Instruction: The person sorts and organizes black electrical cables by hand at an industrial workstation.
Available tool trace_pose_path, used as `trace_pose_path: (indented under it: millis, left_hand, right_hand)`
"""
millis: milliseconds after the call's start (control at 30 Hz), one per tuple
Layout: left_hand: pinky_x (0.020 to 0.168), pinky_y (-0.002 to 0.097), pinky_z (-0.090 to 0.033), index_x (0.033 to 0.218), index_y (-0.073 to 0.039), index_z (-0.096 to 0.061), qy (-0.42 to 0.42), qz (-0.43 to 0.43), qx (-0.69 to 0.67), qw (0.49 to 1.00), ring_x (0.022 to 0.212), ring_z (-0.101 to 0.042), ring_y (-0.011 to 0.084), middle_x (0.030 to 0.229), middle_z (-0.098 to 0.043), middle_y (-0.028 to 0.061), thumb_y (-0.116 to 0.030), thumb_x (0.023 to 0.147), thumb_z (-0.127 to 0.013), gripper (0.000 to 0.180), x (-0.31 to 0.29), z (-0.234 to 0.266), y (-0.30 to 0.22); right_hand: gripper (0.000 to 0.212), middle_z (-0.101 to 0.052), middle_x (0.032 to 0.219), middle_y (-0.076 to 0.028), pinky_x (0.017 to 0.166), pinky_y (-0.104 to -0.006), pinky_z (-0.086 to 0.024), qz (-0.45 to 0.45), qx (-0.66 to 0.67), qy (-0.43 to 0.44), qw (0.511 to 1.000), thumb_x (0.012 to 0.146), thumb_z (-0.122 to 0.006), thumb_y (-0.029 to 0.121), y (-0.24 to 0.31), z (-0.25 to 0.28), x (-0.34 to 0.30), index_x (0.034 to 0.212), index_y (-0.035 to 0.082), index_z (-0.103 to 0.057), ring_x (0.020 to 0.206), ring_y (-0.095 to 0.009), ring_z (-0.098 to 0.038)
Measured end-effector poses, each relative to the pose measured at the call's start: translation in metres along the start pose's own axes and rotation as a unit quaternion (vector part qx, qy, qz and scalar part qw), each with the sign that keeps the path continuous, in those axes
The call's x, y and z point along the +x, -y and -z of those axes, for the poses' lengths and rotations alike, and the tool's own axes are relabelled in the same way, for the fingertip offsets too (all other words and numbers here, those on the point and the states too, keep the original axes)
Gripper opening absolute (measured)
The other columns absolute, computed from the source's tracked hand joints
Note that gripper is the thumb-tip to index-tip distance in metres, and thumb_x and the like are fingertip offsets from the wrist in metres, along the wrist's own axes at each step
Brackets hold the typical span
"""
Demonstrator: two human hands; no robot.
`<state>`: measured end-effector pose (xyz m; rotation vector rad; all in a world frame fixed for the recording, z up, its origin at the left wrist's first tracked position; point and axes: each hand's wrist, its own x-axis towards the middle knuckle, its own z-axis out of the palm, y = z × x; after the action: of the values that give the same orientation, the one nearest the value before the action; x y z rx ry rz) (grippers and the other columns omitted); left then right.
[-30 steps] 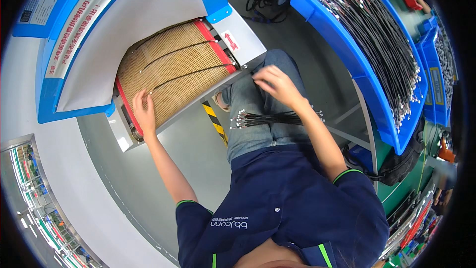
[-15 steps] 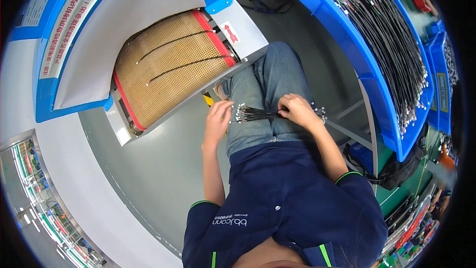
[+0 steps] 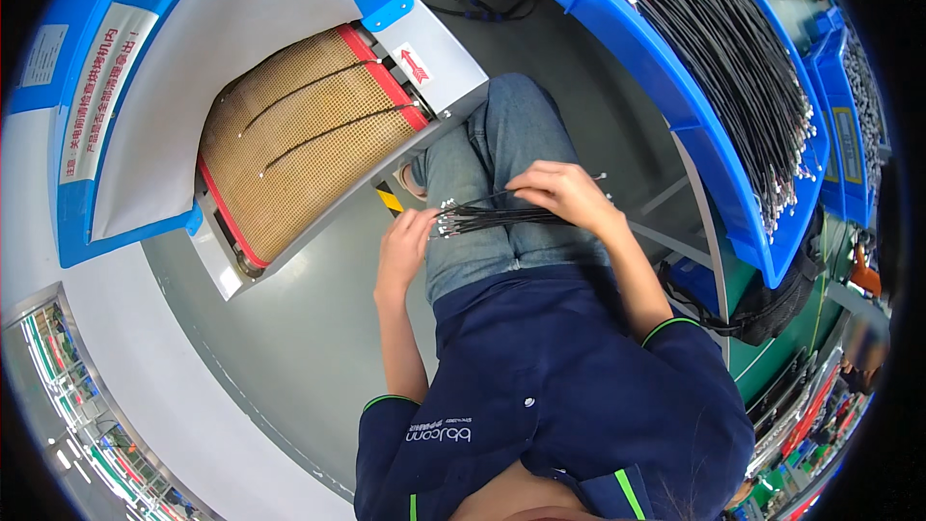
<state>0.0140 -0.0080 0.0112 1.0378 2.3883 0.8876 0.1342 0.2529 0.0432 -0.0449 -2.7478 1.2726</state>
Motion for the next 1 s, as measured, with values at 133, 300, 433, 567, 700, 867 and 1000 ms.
trace_pose_path:
  millis: [133,300,433,567,700,867,1000]
  left_hand:
    - [0.068,0.0323,-0.049,0.105,-0.003,-0.064,-0.019,-0.12,-0.05,0.991,0.078,-0.062,0.0264,0.087,-0.062,0.0127,-0.008,0.088,-0.061,0.017,0.018,-0.013,-0.028]
    - [0.064,0.0351,-0.049,0.099,-0.003,-0.064,-0.075,-0.069,-0.119,0.988,0.072,-0.061,0.0266,0.084,-0.061,0.0105,-0.01,0.085,-0.065,0.016,0.02,0.003,-0.039]
    - [0.063,0.0327,-0.048,0.095,-0.002,-0.065,-0.089,-0.103,-0.088,0.987,0.071,-0.061,0.0247,0.082,-0.062,0.0096,-0.009,0.085,-0.066,0.013,0.021,0.007,-0.039]
    - [0.062,0.0312,-0.049,0.094,-0.001,-0.066,-0.072,-0.081,-0.091,0.99,0.069,-0.062,0.0212,0.081,-0.063,0.0087,-0.009,0.084,-0.068,0.013,0.022,0.011,-0.049]
    - [0.06,0.0269,-0.048,0.093,-0.001,-0.069,-0.039,0.01,-0.179,0.983,0.065,-0.061,0.0135,0.08,-0.066,0.0073,-0.009,0.081,-0.07,0.014,0.021,0.014,-0.059]
    - [0.062,0.0281,-0.049,0.094,-0.001,-0.069,-0.031,0.029,-0.193,0.98,0.069,-0.063,0.0161,0.081,-0.065,0.0089,-0.01,0.082,-0.07,0.016,0.02,0.013,-0.059]
    - [0.065,0.0309,-0.05,0.093,-0.001,-0.069,-0.09,-0.107,-0.084,0.987,0.074,-0.063,0.0212,0.083,-0.065,0.0088,-0.008,0.078,-0.072,0.017,0.022,0.006,-0.049]
  right_hand:
    - [0.012,-0.064,0.084,-0.005,0.061,-0.0342,-0.051,0.095,0.019,-0.005,0.995,0.081,-0.068,0.012,0.018,-0.027,0.019,0.092,0.008,-0.068,0.072,-0.025,-0.064]
    - [0.01,-0.064,0.084,-0.005,0.061,-0.0337,-0.051,0.027,0.026,-0.019,0.999,0.081,-0.068,0.011,0.025,-0.018,0.025,0.089,0.008,-0.067,0.071,-0.025,-0.064]
    - [0.01,-0.064,0.084,-0.004,0.061,-0.0345,-0.051,0.057,0.047,-0.025,0.997,0.08,-0.068,0.013,0.024,-0.022,0.026,0.089,0.008,-0.067,0.071,-0.025,-0.063]
    - [0.01,-0.063,0.085,-0.002,0.061,-0.0341,-0.051,0.103,0.033,-0.062,0.992,0.08,-0.068,0.016,0.025,-0.028,0.027,0.087,0.01,-0.068,0.072,-0.022,-0.064]
    - [0.009,-0.063,0.084,0.0,0.06,-0.0327,-0.051,0.126,0.001,-0.074,0.989,0.079,-0.068,0.018,0.026,-0.025,0.026,0.085,0.011,-0.068,0.071,-0.02,-0.064]
    - [0.009,-0.062,0.082,0.0,0.058,-0.0327,-0.051,0.139,-0.032,-0.079,0.987,0.08,-0.068,0.018,0.028,-0.023,0.025,0.085,0.011,-0.068,0.071,-0.019,-0.064]
    - [0.01,-0.064,0.081,-0.002,0.056,-0.0314,-0.05,0.116,-0.019,-0.059,0.991,0.078,-0.07,0.014,0.026,-0.021,0.025,0.086,0.009,-0.069,0.067,-0.02,-0.064]
